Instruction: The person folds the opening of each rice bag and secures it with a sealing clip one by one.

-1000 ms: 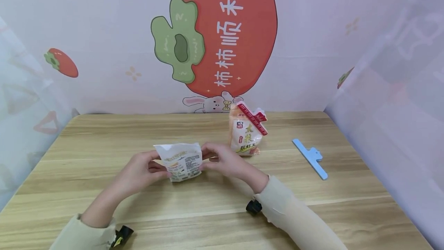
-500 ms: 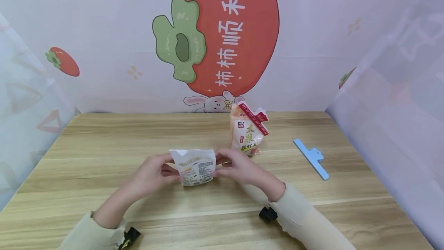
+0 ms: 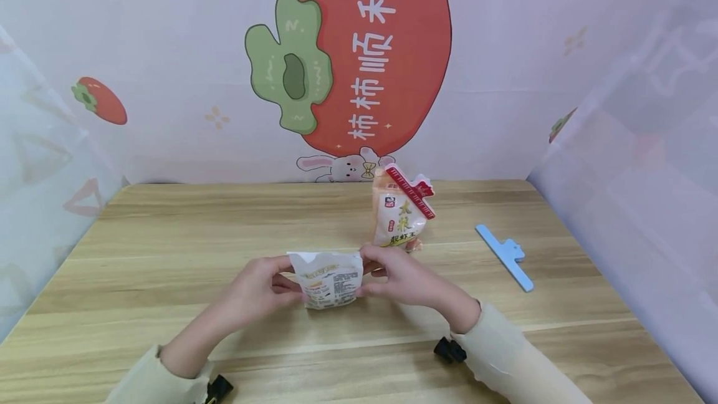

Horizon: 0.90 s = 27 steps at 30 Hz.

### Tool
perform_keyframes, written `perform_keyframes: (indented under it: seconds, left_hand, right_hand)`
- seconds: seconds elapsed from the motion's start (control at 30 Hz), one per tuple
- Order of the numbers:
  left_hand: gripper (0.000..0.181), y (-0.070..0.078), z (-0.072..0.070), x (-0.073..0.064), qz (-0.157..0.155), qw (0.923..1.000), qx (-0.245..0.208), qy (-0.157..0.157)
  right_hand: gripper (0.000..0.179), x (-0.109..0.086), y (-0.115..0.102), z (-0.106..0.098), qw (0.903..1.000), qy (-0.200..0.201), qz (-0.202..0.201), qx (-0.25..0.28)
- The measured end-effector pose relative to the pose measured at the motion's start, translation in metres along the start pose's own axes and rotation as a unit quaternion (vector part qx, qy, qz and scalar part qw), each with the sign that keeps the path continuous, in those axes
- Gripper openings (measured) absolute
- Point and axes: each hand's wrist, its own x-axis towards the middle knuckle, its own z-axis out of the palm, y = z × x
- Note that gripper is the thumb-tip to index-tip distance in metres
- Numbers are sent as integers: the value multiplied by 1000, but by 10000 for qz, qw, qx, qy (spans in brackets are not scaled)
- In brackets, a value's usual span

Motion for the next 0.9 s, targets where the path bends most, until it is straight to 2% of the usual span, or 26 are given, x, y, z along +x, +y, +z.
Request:
perform_keyframes:
  seconds: [0.27, 0.57, 0.73, 0.9]
  left_hand:
    - [35, 4, 8, -2, 3, 9999, -29, -161]
    - [31, 12, 17, -4, 102, 9993, -148, -341]
    - [32, 16, 22, -5, 83, 9991, -127, -406]
    - [32, 18, 25, -6, 202, 9988, -58, -449]
  right_hand:
    - [35, -10, -5, -6, 9994, -306, 16, -173]
    - [29, -22, -3, -8, 9983, -480, -68, -326]
    - [33, -29, -3, -8, 9982, -506, 66, -327]
    - [34, -35, -3, -10, 9977, -581, 163, -309]
